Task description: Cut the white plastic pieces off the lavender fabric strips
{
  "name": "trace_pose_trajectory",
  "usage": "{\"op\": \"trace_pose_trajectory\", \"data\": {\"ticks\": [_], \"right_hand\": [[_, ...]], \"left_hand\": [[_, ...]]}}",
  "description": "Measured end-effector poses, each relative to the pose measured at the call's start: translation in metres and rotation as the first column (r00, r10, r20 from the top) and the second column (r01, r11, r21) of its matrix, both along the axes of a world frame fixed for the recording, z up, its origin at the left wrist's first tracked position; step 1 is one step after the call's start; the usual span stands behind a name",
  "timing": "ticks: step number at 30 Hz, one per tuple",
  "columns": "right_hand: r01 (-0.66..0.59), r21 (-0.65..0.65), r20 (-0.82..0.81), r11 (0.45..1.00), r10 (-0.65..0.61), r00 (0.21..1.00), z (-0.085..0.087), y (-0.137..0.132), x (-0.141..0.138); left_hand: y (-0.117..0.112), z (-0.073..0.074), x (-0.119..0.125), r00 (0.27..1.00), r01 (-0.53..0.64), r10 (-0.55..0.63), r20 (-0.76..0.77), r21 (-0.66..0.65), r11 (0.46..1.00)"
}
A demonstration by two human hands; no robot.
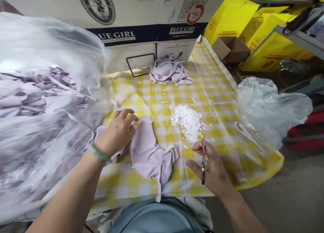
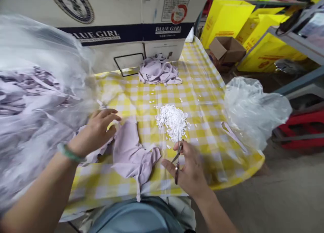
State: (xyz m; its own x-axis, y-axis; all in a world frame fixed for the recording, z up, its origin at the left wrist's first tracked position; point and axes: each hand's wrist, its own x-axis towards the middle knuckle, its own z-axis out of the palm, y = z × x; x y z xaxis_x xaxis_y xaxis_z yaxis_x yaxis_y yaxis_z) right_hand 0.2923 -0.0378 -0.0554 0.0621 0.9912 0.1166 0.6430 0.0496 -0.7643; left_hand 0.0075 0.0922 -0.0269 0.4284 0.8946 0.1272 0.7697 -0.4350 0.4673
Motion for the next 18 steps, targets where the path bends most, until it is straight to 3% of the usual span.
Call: {"op": "trace_pose_trajectory", "data": {"ticks": [4, 6, 8, 11, 15, 18], "right_hand": [[-0.127, 0.012, -0.069, 0.992, 0.128, 0.989, 0.007, 0.028, -0.043], [-0.151, 0.006, -0.142, 0.988, 0.150, 0.978, 0.011, 0.046, -0.063], [-0.157, -0.025, -0.245, 0.987, 0.146, 0.958, 0.014, 0.065, -0.080], [-0.166, 0.025, -0.402, 0.986, 0.162, 0.901, 0.022, 0.089, -0.103], [-0.241, 0.106, -0.434, 0.965, 0.263, 0.862, 0.033, 0.106, -0.127], [-0.268, 0.061, -0.456, 0.961, 0.266, 0.849, 0.028, 0.109, -0.122]], "left_hand": [[0.038, -0.030, -0.021, 0.996, 0.000, -0.005, -0.092, -0.052, 0.999], [0.043, -0.032, -0.019, 0.998, 0.032, -0.036, -0.047, -0.067, 0.997], [0.040, -0.020, -0.017, 0.999, 0.039, -0.038, 0.009, -0.061, 0.997], [0.023, 0.015, -0.016, 0.971, -0.031, 0.045, 0.233, -0.065, 0.997], [-0.013, 0.062, -0.014, 0.771, -0.053, 0.161, 0.616, -0.190, 0.980], [-0.039, 0.073, -0.024, 0.705, -0.101, 0.251, 0.663, -0.257, 0.961]]}}
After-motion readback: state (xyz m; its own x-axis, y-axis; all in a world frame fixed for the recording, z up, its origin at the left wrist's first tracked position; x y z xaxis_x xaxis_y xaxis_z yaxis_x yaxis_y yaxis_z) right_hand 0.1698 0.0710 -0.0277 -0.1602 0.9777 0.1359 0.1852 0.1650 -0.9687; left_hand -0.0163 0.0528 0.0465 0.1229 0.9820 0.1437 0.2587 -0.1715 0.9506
